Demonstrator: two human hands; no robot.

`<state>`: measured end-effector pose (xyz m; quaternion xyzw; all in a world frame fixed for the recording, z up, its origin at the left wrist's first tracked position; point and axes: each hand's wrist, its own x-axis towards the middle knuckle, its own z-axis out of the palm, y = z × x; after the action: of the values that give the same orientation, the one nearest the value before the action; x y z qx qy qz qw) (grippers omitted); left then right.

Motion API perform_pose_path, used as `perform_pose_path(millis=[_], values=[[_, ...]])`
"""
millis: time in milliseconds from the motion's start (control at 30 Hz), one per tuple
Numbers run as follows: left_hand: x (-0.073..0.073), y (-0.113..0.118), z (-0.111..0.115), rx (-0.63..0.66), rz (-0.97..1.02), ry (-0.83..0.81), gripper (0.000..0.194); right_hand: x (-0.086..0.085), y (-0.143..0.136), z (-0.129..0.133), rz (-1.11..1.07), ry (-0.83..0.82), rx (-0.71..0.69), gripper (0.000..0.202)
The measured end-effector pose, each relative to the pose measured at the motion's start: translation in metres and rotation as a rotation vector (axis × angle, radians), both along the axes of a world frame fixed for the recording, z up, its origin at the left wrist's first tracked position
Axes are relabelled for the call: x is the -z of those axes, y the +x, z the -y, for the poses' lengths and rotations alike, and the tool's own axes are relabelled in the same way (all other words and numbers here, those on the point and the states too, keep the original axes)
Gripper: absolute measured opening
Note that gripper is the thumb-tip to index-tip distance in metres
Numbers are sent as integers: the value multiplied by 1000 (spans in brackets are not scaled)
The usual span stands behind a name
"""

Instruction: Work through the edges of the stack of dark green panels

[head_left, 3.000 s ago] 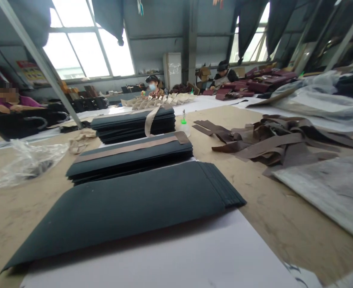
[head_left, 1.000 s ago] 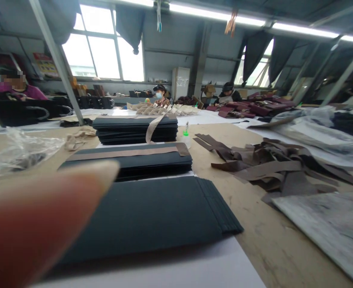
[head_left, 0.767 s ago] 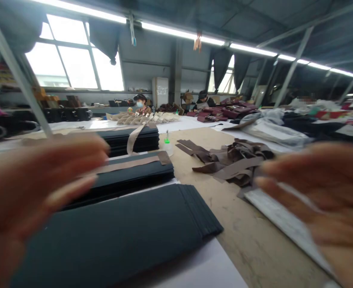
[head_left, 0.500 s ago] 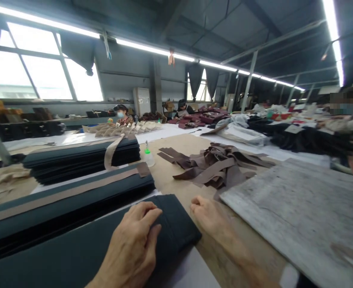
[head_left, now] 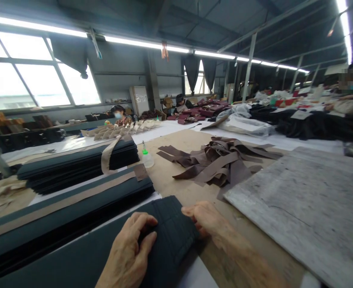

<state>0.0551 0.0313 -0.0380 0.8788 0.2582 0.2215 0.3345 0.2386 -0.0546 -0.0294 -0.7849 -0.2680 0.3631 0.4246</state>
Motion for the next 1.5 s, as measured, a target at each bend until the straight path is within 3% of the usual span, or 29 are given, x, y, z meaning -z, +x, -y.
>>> perform_pose_path(millis=[133,267,500,567,733,833,967,1167,1233,1400,1500], values=[[0,0,-2,-14,6,-17,14,1,-1,-1,-212,0,2,31],[0,-2,-4,-6,1,7,14,0,-4,0,-217,119,-4,15],[5,0,-5,27,-8,117,14,5,-18,2,-267,302,-108,13],[-5,1,-5,67,-49,100,15,7,-21,3,-207,334,-116,16],[-48,19,-26,220,-277,27,7,9,-25,6,51,324,-82,12],[-57,47,-46,102,-148,23,17,6,-27,8,197,287,-71,12],[-40,79,-63,-39,-38,-90,29,4,-30,9,312,233,-90,13],[-14,82,-66,40,-79,-420,52,3,-31,10,380,215,-137,20],[-12,78,-65,44,-48,-533,53,4,-28,10,273,257,-130,19],[-16,74,-59,17,58,-758,44,13,-17,7,-510,538,-140,29],[-22,72,-54,-37,88,-856,41,17,-14,4,-703,545,-71,36]])
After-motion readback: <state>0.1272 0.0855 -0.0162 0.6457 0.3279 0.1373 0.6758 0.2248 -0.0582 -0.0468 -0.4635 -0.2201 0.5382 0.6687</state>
